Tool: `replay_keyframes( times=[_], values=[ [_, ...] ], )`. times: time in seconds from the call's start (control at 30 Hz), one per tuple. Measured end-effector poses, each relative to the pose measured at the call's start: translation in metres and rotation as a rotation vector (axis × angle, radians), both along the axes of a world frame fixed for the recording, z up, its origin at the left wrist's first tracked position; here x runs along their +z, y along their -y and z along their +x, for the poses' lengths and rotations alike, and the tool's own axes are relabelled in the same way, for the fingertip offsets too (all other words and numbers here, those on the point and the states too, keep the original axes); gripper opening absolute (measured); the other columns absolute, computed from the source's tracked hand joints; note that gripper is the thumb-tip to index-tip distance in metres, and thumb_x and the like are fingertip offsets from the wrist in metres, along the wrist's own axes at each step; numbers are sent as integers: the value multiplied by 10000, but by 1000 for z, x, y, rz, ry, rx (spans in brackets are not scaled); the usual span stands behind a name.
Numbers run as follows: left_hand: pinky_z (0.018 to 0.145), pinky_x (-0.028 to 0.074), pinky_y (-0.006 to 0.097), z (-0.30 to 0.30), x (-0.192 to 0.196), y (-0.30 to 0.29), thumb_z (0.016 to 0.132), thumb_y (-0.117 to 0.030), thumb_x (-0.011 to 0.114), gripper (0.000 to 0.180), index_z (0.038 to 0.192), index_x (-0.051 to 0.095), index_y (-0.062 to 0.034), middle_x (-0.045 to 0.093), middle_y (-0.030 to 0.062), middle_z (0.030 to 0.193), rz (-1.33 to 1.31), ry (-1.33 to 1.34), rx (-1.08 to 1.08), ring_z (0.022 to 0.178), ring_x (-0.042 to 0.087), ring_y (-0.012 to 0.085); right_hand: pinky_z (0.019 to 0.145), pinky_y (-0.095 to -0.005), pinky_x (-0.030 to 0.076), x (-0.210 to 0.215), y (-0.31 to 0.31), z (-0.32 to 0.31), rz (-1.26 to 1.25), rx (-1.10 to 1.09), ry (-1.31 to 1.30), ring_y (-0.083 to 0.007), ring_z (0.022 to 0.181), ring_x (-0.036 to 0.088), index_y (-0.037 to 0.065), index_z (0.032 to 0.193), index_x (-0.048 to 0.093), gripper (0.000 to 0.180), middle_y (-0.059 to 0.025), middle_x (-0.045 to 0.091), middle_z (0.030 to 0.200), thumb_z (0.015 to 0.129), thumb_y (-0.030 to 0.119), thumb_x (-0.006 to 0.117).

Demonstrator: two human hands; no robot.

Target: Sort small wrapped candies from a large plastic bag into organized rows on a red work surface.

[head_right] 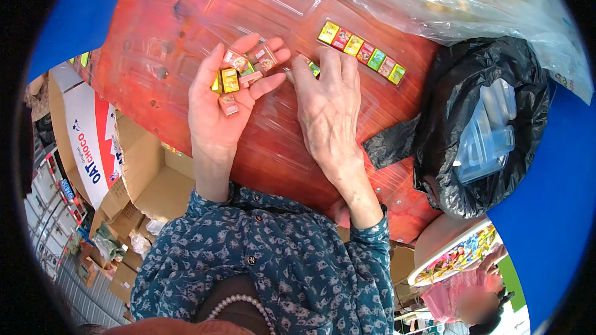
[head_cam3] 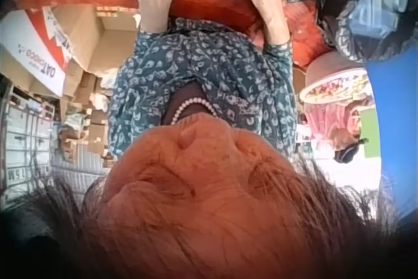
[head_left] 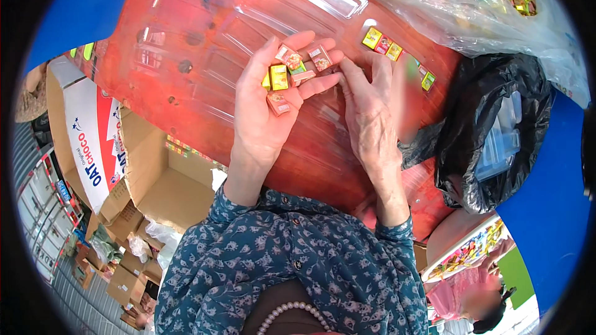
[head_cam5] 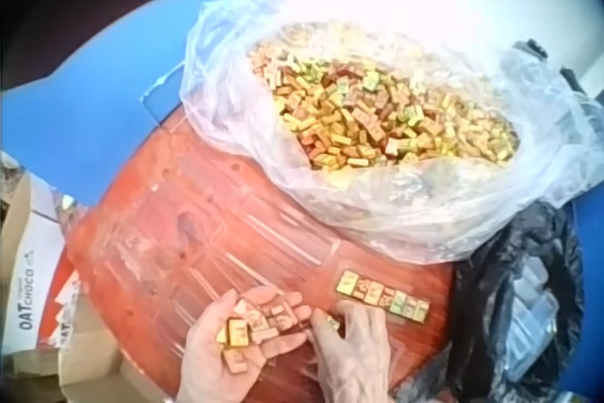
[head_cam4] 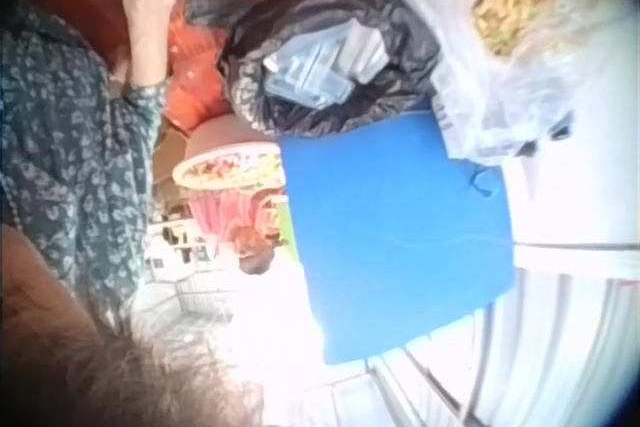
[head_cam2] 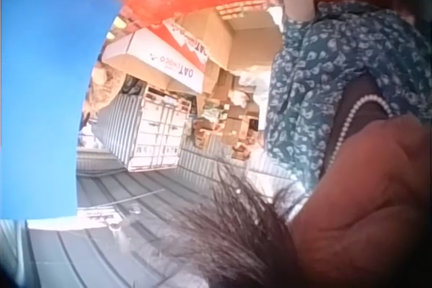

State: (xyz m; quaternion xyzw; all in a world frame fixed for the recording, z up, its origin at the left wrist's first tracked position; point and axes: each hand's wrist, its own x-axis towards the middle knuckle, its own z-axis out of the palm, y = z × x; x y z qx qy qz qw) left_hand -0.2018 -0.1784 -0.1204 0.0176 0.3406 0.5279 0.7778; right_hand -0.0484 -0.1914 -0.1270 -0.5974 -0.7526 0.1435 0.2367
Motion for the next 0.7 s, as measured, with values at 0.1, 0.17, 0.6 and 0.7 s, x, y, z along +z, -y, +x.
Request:
replay_keyframes(
  times=[0.1, 0.17, 0.6, 0.7],
  values=[
    [955, 483, 482, 2, 2, -1, 995, -288, 353, 474, 1273, 453, 82, 474, 301, 1301, 16, -48, -6, 1212, 485, 413, 757, -407, 461, 1, -1, 7, 59, -46, -140, -326, 899, 519, 7, 978, 632, 220, -142, 563, 959, 758, 23, 636],
    [955, 479, 476, 3, 0, -1, 991, -280, 360, 452, 1250, 479, 71, 503, 278, 1278, 21, -9, -5, 1184, 514, 391, 758, -401, 463, 5, 1, 20, 101, -116, -150, -317, 905, 534, 1, 967, 639, 202, -142, 588, 957, 767, 26, 651],
    [943, 487, 450, 32, -6, 1, 974, -222, 406, 401, 1232, 501, 69, 547, 236, 1242, 64, -83, -30, 1145, 556, 358, 763, -392, 463, 3, 53, 71, -79, -420, -86, -322, 880, 556, -18, 962, 630, 154, -148, 568, 954, 810, -36, 606],
    [935, 494, 450, 39, -6, 2, 969, -205, 419, 391, 1233, 500, 72, 556, 236, 1229, 72, -113, -24, 1133, 566, 357, 798, -407, 452, 8, 50, 70, -80, -403, -12, -341, 936, 528, -14, 954, 637, 169, -159, 562, 1010, 787, -37, 616]
  ],
)
